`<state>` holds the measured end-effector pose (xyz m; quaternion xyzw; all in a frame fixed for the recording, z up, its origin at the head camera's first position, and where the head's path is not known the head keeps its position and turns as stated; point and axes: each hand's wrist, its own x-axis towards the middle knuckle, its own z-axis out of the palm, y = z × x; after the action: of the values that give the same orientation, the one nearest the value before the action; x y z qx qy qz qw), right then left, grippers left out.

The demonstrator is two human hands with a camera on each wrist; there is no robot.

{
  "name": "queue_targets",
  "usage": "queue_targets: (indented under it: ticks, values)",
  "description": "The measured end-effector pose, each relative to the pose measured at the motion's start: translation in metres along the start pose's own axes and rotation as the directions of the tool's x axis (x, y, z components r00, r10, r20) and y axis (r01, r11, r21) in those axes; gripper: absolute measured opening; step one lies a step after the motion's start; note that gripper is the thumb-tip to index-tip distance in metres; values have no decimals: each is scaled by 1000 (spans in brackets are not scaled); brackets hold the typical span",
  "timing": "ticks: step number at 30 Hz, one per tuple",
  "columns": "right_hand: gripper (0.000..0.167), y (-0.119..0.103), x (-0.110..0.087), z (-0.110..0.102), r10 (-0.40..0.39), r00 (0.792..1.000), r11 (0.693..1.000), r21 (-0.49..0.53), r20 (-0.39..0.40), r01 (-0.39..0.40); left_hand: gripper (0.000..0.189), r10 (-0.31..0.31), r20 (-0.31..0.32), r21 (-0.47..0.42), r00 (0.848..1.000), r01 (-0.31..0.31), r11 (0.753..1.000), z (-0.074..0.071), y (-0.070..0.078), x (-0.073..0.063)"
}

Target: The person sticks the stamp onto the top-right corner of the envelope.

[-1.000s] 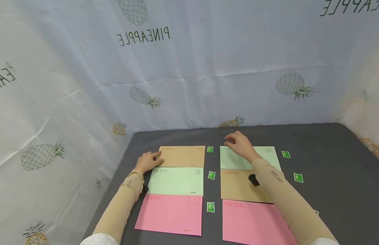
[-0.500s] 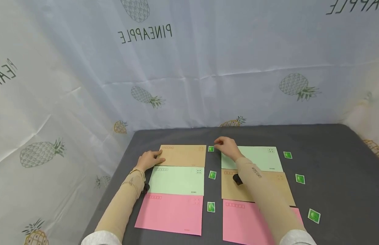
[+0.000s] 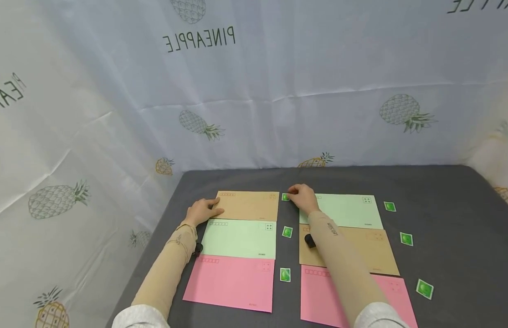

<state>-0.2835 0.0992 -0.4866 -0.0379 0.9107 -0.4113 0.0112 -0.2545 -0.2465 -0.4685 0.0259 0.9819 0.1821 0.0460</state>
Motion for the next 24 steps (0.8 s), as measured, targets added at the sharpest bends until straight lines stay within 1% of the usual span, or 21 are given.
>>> queue_targets:
  ticks: [8, 12, 16, 21, 24]
  values:
    - [32, -5, -2, 4, -67, 998, 989, -132, 11, 68, 61, -5, 3, -10, 1000, 6, 1000, -1, 0, -2]
    - [31, -5, -1, 4, -80, 997, 984, -159, 16, 81, 61, -4, -4, -11, 1000, 4, 1000, -1, 0, 0]
    - [31, -9, -1, 3, -55, 998, 986, -158, 13, 56, 61, 8, -3, -14, 1000, -8, 1000, -2, -1, 2]
    - [28, -15, 0, 3, -12, 1000, 990, -142, 2, 12, 60, 19, -14, -18, 1000, -19, 1000, -3, -1, 1]
    - [25, -17, 1, 3, 13, 1000, 993, -121, -3, -13, 60, 15, -7, -21, 1000, -15, 1000, -2, 0, 1]
